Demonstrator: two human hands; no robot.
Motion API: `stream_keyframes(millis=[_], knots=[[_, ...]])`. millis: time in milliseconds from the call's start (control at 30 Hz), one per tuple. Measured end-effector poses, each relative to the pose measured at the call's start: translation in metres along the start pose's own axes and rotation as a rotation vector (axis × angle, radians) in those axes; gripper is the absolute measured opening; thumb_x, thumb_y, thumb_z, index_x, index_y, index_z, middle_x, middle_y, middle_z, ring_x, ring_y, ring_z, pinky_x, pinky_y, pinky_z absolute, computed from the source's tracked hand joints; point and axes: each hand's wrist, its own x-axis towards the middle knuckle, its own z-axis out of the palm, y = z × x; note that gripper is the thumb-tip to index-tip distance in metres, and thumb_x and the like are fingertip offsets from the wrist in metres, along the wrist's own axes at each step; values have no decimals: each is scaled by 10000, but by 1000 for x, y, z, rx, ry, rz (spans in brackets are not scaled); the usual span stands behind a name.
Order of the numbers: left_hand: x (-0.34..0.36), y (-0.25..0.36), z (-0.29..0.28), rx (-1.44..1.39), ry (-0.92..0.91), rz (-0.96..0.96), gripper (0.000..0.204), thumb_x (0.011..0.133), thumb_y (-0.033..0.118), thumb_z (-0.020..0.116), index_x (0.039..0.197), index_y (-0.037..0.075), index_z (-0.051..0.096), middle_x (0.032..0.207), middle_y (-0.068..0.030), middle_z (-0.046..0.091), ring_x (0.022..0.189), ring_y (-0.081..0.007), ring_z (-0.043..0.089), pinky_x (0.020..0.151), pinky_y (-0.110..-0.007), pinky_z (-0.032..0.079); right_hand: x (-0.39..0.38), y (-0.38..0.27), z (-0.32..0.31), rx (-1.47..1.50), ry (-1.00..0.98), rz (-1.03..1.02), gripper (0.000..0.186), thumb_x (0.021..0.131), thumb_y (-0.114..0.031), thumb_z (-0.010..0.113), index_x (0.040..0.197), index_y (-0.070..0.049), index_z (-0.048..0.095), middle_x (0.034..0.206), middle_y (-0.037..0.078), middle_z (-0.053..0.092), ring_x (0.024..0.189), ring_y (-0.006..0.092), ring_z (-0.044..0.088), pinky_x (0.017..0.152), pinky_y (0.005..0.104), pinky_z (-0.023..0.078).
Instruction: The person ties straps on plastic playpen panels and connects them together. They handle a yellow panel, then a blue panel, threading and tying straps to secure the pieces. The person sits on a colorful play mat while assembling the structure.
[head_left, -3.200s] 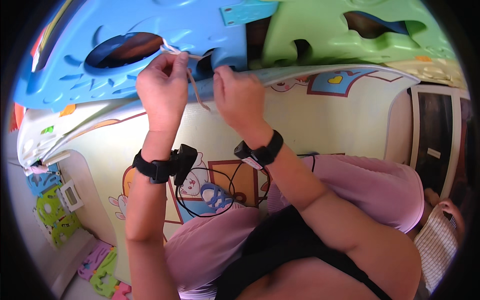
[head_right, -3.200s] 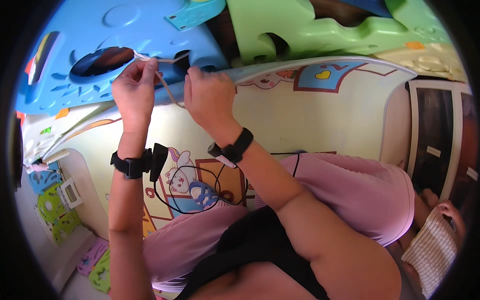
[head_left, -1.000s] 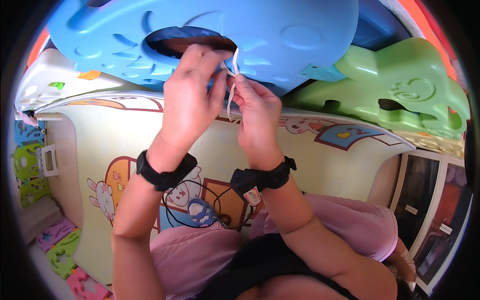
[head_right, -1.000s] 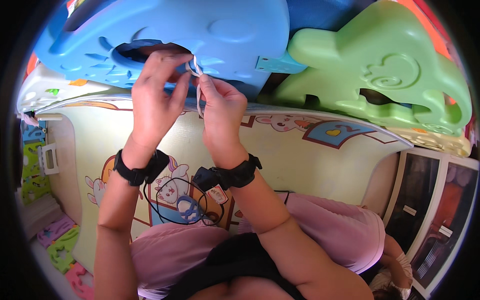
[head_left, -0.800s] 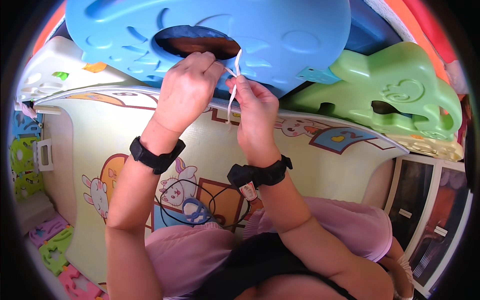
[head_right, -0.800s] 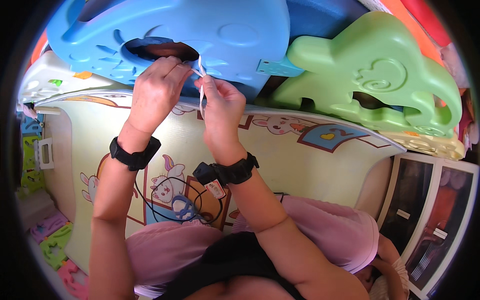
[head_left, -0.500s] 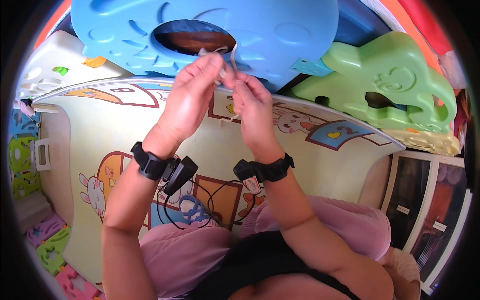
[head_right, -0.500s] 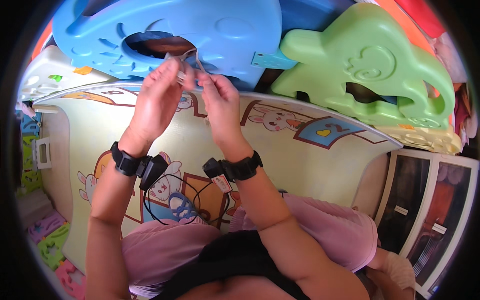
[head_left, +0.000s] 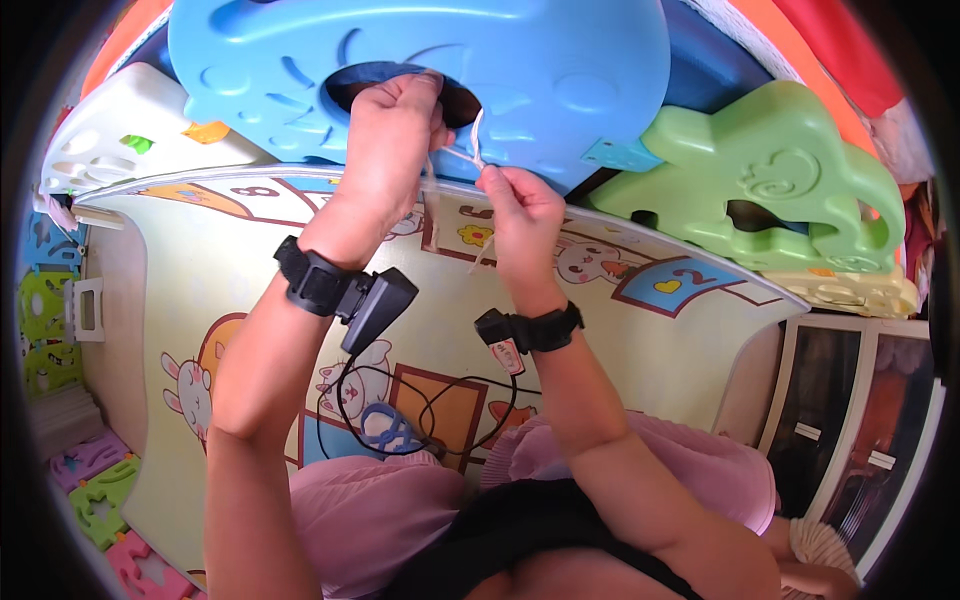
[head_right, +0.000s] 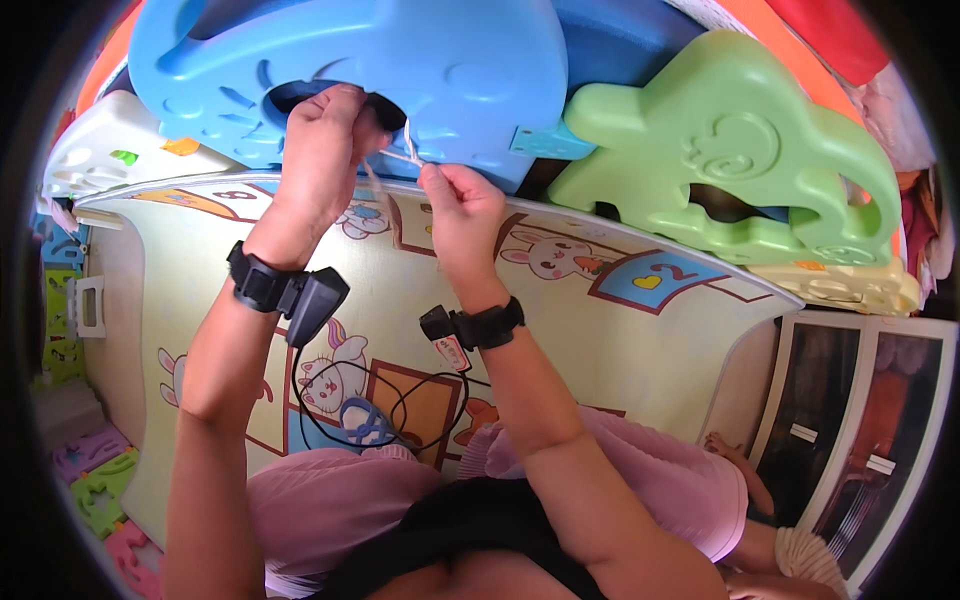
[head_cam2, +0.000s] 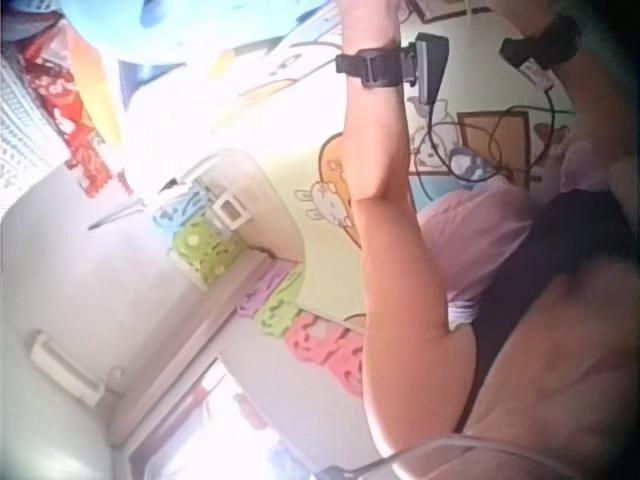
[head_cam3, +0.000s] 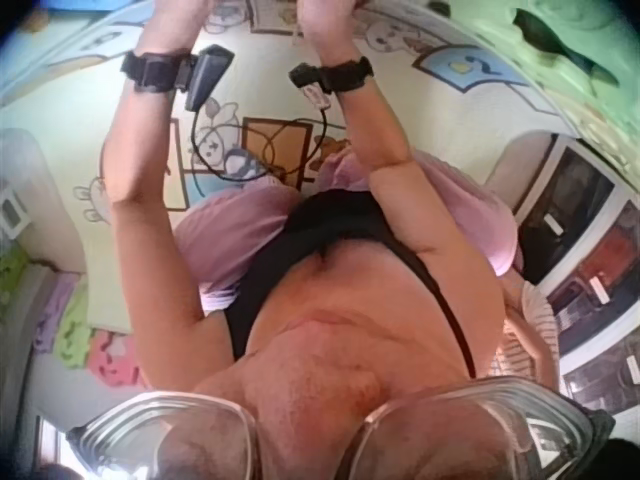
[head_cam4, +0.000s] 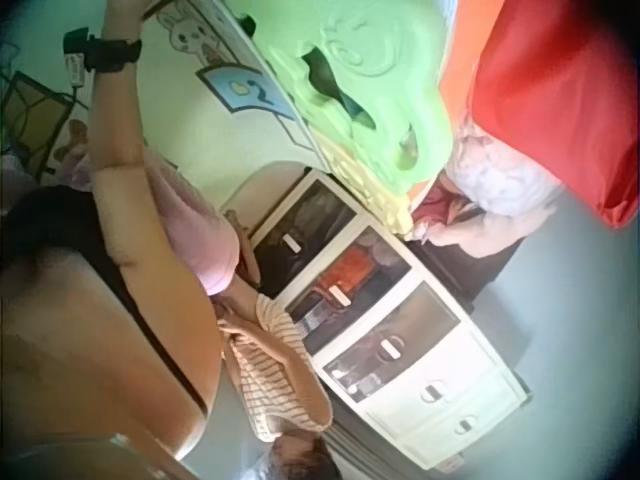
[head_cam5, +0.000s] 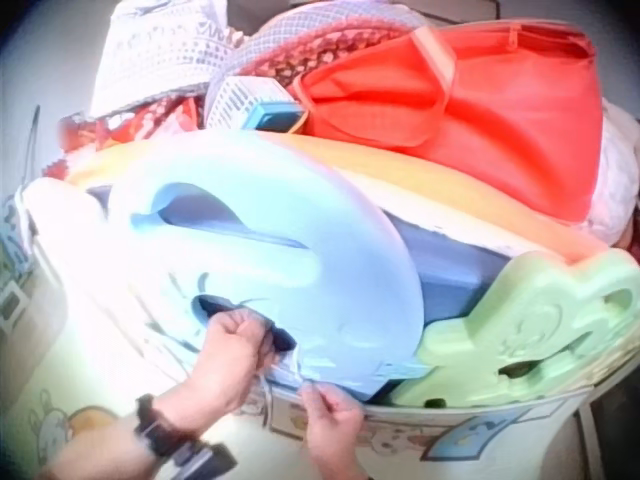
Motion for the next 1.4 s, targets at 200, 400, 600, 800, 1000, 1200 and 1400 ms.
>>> stream_keyframes(millis=[200, 400, 600, 800, 1000, 1200, 1400], knots=[[-1, 3, -8, 216, -46, 24, 354, 1075, 164, 494, 730, 87, 472, 629, 49, 375, 566, -85, 324, 694, -288, 457, 4, 1, -3, -113, 11, -92, 233, 997, -127, 667, 835, 39, 673, 691, -76, 540, 640, 17, 418, 565, 219, 333], [6, -16, -30, 123, -112, 103, 405, 1063, 243, 570, 702, 61, 547, 601, 30, 475, 566, -73, 426, 678, -261, 504, -15, -9, -13, 124, -141, 31, 177, 1033, -124, 600, 927, 17, 613, 931, -9, 614, 780, 45, 459, 678, 216, 369], [14, -21, -38, 81, -249, 101, 408, 1060, 265, 581, 706, 63, 562, 621, 33, 496, 594, -62, 446, 704, -250, 511, -17, -32, 0, 5, -373, -359, 269, 1094, -144, 452, 858, -25, 499, 891, 55, 524, 898, 179, 549, 895, 336, 450], [14, -18, -38, 242, -225, 112, 405, 1048, 282, 602, 709, 61, 579, 659, 31, 554, 633, -46, 476, 622, -242, 433, -1, -50, 3, -24, -320, -142, 347, 1125, -254, 400, 815, -97, 388, 744, -6, 386, 682, 116, 399, 621, 273, 385], [9, -22, -32, 362, -241, 231, 403, 1038, 264, 609, 720, 21, 562, 631, 24, 522, 603, -62, 432, 551, -277, 389, 1, -63, 7, -168, -238, -209, 344, 1090, -177, 494, 773, -75, 408, 661, -34, 376, 608, 49, 342, 537, 254, 306], [17, -22, -38, 310, -225, 202, 409, 1033, 269, 618, 709, 28, 556, 622, 20, 512, 613, -60, 435, 565, -267, 392, 22, -60, -8, -1000, -443, -835, 259, 977, -83, 622, 783, -71, 451, 654, 53, 454, 578, 175, 508, 506, 350, 406], [10, -19, -42, 224, -271, 133, 424, 1040, 273, 606, 697, 30, 553, 637, 21, 521, 618, -57, 445, 570, -260, 393, 23, -53, -4, -1295, -430, -1075, 188, 890, -57, 665, 843, -85, 486, 738, 72, 543, 608, 274, 585, 521, 378, 490]])
